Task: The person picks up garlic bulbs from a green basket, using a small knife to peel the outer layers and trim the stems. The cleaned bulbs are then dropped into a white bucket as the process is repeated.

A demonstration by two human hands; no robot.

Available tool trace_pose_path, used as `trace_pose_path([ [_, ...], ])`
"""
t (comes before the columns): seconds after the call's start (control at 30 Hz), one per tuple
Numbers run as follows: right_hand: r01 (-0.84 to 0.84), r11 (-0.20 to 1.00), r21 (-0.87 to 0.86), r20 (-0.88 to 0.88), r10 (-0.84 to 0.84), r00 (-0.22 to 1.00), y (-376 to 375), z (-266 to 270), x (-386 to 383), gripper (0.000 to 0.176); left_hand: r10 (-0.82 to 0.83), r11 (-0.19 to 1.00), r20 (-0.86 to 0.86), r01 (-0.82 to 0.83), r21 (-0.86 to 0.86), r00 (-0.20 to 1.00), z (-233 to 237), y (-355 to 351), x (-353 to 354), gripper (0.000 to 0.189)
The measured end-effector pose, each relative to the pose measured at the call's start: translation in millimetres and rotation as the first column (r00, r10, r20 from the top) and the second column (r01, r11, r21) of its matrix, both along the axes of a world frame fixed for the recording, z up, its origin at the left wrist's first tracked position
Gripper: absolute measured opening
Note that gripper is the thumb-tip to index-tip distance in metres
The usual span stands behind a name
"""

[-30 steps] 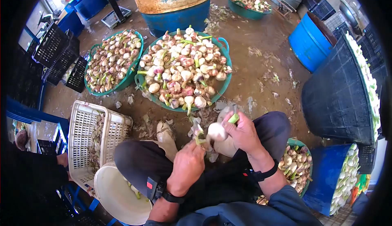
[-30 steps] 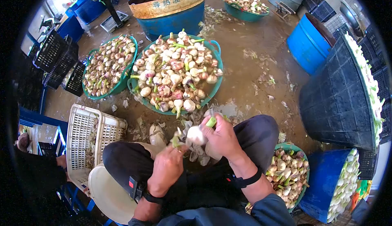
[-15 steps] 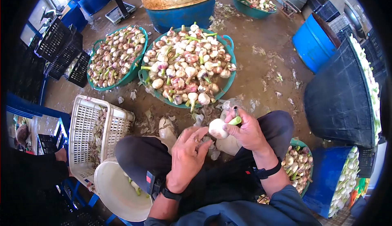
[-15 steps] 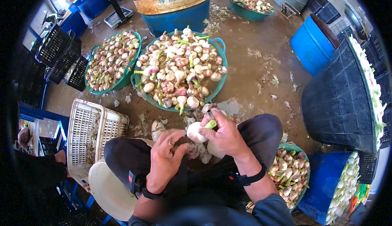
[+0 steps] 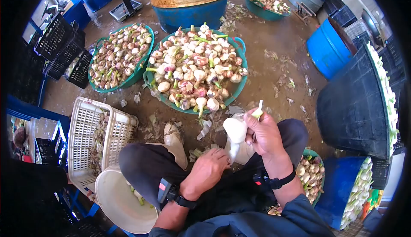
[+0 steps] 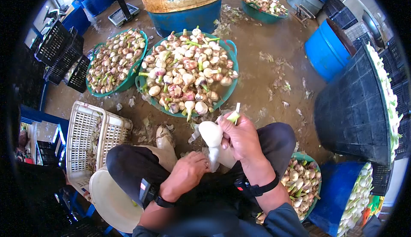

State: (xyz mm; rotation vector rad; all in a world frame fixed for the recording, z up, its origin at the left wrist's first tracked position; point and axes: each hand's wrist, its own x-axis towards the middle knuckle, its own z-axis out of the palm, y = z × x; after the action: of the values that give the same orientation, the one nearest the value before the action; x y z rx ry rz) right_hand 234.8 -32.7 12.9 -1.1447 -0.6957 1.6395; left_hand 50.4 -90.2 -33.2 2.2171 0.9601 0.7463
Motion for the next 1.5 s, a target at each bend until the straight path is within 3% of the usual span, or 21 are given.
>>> trace_pose_path([
  [0.17, 0.033, 0.990, -0.139, -0.176, -0.057, 0.983, 16.3, 20.3, 1.8, 0.023, 0.074, 0.994, -0.276, -0.093, -0.055, 0.958, -28.1, -16.1, 0.2, 0.009],
  [0.27, -0.081, 0.993, -0.090, 0.003, 0.081, 0.997, 29.0, 19.0, -9.7, 0.025, 0.090, 0.995, -0.287, -0.074, 0.064, 0.954, -36.2, -16.4, 1.0, 0.009],
  [0.33, -0.123, 0.989, -0.087, 0.079, 0.130, 0.988, 38.2, 22.6, -35.3, 0.022, 0.005, 0.993, -0.369, -0.047, -0.105, 0.929, -33.6, -18.2, 1.6, 0.024],
  [0.43, -0.334, 0.941, -0.049, 0.130, 0.338, 0.932, 41.6, 38.0, -84.2, 0.020, 0.034, 0.999, -0.336, -0.044, -0.022, 0.941, -37.4, -19.5, -3.1, 0.016],
  [0.47, -0.425, 0.904, -0.039, 0.037, 0.427, 0.904, 40.4, 42.4, -102.3, 0.019, 0.051, 0.999, -0.307, -0.045, 0.027, 0.950, -41.3, -20.9, -2.2, 0.011],
  [0.5, -0.508, 0.861, -0.024, -0.056, 0.506, 0.861, 37.3, 46.7, -123.0, 0.019, 0.046, 0.998, -0.399, -0.023, 0.062, 0.916, -46.6, -23.4, -0.7, 0.015],
  [0.57, -0.694, 0.711, 0.116, 0.088, 0.688, 0.720, 23.3, 66.3, -168.0, 0.023, 0.038, 0.992, -0.572, 0.039, 0.122, 0.819, -74.9, -36.9, 3.3, 0.023],
  [0.63, -0.718, 0.587, 0.373, 0.177, 0.715, 0.676, 3.7, 73.2, -206.3, 0.032, 0.063, 0.997, -0.473, -0.038, 0.063, 0.879, -81.9, -42.3, 3.7, 0.021],
  [0.7, -0.862, 0.465, 0.200, 0.087, 0.868, 0.488, 6.5, 87.1, -211.4, 0.038, 0.089, 0.994, -0.327, -0.102, -0.025, 0.941, -77.3, -40.1, 1.7, 0.019],
  [0.73, -0.874, 0.457, 0.166, 0.211, 0.849, 0.484, 13.5, 87.1, -209.9, 0.035, 0.102, 0.990, -0.254, -0.123, -0.067, 0.962, -69.6, -38.7, 0.2, 0.019],
  [0.83, -0.749, 0.639, 0.173, 0.382, 0.658, 0.649, 51.6, 45.7, -187.1, 0.028, 0.076, 0.990, -0.142, -0.091, -0.109, 0.987, -40.6, -27.9, -10.3, 0.016],
  [0.9, -0.764, 0.634, -0.124, 0.304, 0.757, 0.579, 82.3, 39.6, -151.7, 0.026, 0.010, 0.995, -0.201, -0.029, -0.093, 0.980, -13.4, -22.4, -20.3, 0.014],
  [0.97, -0.695, 0.674, -0.251, 0.234, 0.739, 0.632, 96.8, 28.5, -122.6, 0.028, -0.008, 0.994, -0.212, -0.015, -0.106, 0.977, 10.9, -17.0, -28.8, 0.015],
  [1.07, -0.775, 0.604, -0.187, -0.129, 0.767, 0.629, 116.0, -0.4, -77.7, 0.033, 0.017, 0.977, -0.121, -0.042, -0.209, 0.993, 26.2, -8.6, -38.4, 0.014],
  [1.17, -0.764, 0.402, -0.504, 0.225, 0.915, 0.334, 112.1, -50.0, -71.9, 0.028, 0.077, 0.991, -0.115, -0.089, -0.103, 0.990, 32.7, 0.8, -43.6, 0.013],
  [1.2, -0.833, 0.228, -0.504, 0.626, 0.761, -0.170, 108.0, -86.4, -55.6, 0.024, 0.068, 0.988, -0.082, -0.079, -0.132, 0.994, 30.7, 1.7, -43.1, 0.013],
  [1.23, -0.806, 0.059, -0.588, 0.791, 0.247, -0.559, 108.3, -112.9, -43.4, 0.021, 0.064, 0.985, -0.051, -0.071, -0.157, 0.997, 26.7, 1.5, -43.3, 0.013],
  [1.27, -0.833, 0.252, -0.493, 0.844, 0.372, -0.387, 109.3, -99.9, -50.6, 0.020, 0.063, 0.980, -0.020, -0.066, -0.187, 0.998, 23.4, 1.9, -44.0, 0.013],
  [1.37, -0.753, 0.452, -0.478, 0.782, 0.610, -0.130, 147.3, -73.8, -61.1, 0.019, 0.069, 0.954, 0.022, -0.060, -0.293, 0.997, 21.6, 2.5, -45.0, 0.022],
  [1.43, -0.823, 0.398, -0.406, 0.890, 0.374, -0.259, 175.9, -74.7, -47.1, 0.017, 0.131, 0.956, 0.055, -0.112, -0.272, 0.990, 22.2, 6.6, -41.9, 0.016],
  [1.5, -0.829, 0.464, -0.313, 0.939, 0.285, -0.195, 204.9, -83.2, -31.5, 0.013, 0.156, 0.951, 0.045, -0.138, -0.276, 0.987, 21.1, 11.1, -39.4, 0.013],
])
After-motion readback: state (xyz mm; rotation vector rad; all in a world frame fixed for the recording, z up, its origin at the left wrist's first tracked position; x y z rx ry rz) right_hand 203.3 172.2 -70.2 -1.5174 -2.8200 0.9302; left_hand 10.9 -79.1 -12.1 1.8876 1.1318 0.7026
